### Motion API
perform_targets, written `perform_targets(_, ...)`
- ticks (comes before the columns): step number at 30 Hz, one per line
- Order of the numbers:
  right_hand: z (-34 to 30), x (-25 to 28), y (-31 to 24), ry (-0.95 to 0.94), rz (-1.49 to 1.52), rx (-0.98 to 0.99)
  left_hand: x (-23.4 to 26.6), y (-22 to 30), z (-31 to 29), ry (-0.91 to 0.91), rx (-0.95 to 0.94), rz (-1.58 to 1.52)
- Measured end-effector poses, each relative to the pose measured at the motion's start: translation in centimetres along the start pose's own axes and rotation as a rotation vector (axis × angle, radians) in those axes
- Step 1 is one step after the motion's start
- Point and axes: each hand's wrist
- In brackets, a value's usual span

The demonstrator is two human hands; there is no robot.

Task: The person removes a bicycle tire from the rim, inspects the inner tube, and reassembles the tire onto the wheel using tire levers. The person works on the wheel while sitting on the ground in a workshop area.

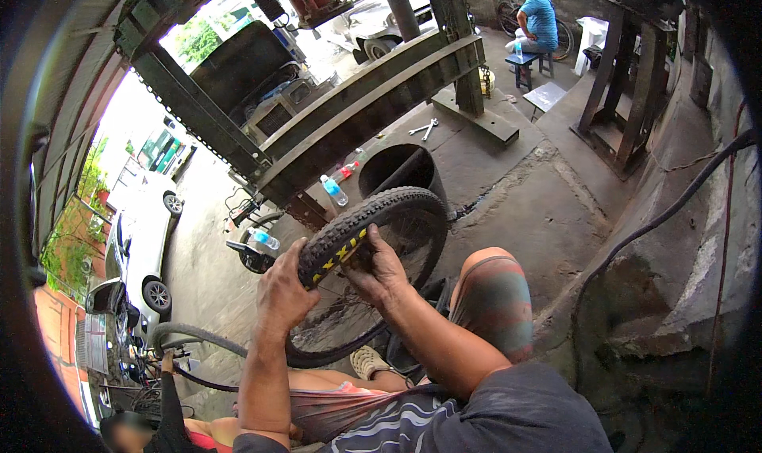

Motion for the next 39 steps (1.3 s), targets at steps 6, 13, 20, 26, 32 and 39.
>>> perform_targets(6, -0.8, 0.6, -0.4, -0.138, -0.106, -0.015, -0.2, -1.0, -0.3, 0.016, -0.02, 0.007)
perform_targets(13, 0.7, 0.5, -2.0, 0.091, -0.212, 0.059, 0.1, -1.4, -0.3, 0.015, 0.03, -0.043)
perform_targets(20, -1.3, 0.2, 0.1, -0.363, -0.44, -0.223, 2.8, 0.6, -0.5, 0.084, -0.171, -0.045)
perform_targets(26, -2.7, -0.5, 0.7, -0.26, -0.375, -0.202, 0.5, -2.4, 1.1, -0.103, 0.101, -0.03)
perform_targets(32, -1.9, 0.6, 0.7, -0.216, -0.079, -0.041, 0.6, -1.7, 1.8, -0.101, 0.094, 0.001)
perform_targets(39, -0.8, 0.5, -1.1, -0.028, -0.348, 0.121, 1.2, -0.3, 1.4, -0.14, 0.153, 0.022)
Point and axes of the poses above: each hand's wrist, its own z-axis towards the middle knuckle, its own x-axis out of the back of the hand, y = z × x, and after that the axes turned 2 degrees about -x, right-handed
